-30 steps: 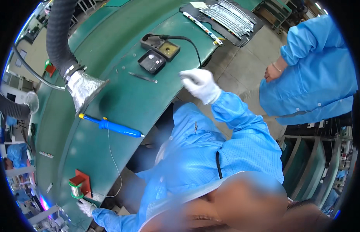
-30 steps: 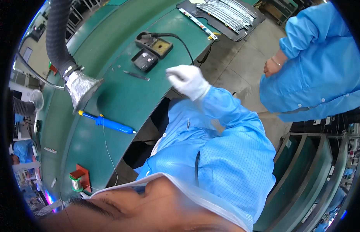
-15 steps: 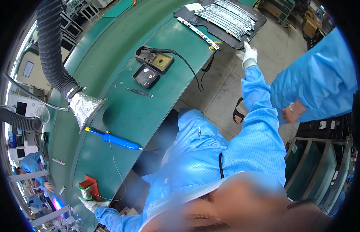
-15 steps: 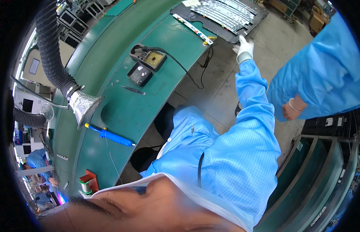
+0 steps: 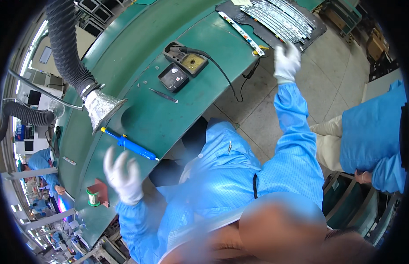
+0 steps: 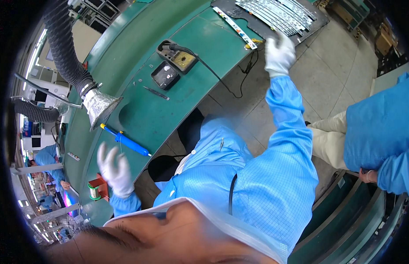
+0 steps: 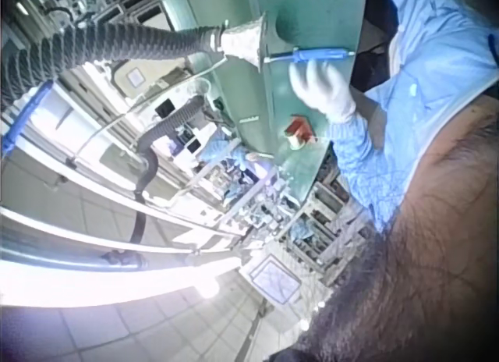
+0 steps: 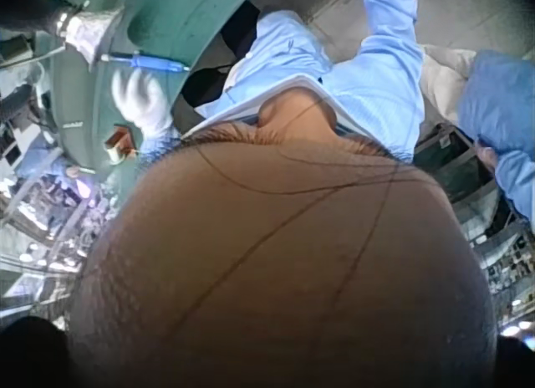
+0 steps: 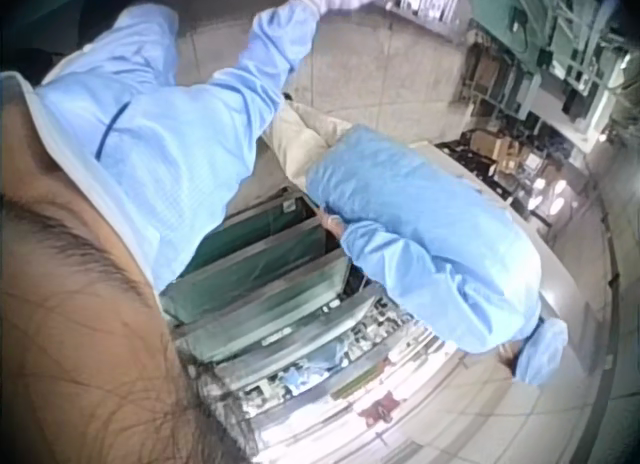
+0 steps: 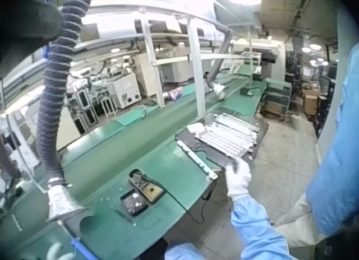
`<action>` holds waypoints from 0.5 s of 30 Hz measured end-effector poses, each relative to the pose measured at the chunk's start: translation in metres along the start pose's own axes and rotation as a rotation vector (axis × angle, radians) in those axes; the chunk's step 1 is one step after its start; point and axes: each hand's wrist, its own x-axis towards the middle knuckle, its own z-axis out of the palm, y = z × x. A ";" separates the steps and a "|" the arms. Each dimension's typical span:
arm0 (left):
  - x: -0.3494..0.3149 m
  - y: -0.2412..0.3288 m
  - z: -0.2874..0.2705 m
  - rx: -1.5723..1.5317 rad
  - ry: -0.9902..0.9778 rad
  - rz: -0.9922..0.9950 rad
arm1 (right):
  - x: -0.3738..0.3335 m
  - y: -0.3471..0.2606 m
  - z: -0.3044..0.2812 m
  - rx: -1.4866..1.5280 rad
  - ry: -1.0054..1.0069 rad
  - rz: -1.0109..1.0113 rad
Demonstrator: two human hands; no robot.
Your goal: The person solders components onto circuit board strips using a soldering iron and a desoldering pump. The person then receives a tray of circuit board strips from a coworker and places the strips onto the workbench.
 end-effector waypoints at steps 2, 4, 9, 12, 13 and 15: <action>0.018 0.032 0.038 -0.101 -0.111 0.128 | 0.006 -0.029 0.008 -0.263 -0.328 -0.335; 0.032 0.060 0.065 -0.179 -0.183 0.281 | 0.010 -0.056 0.025 -0.566 -0.604 -0.294; 0.041 0.105 0.110 -0.373 -0.236 0.350 | 0.027 -0.076 0.049 -0.679 -0.788 -0.153; 0.038 0.123 0.135 -0.470 -0.267 0.310 | 0.032 -0.073 0.053 -0.611 -0.797 -0.180; 0.040 0.128 0.145 -0.498 -0.356 0.299 | 0.035 -0.072 0.053 -0.593 -0.797 -0.166; 0.043 0.142 0.163 -0.596 -0.596 0.250 | 0.046 -0.069 0.050 -0.502 -0.834 -0.093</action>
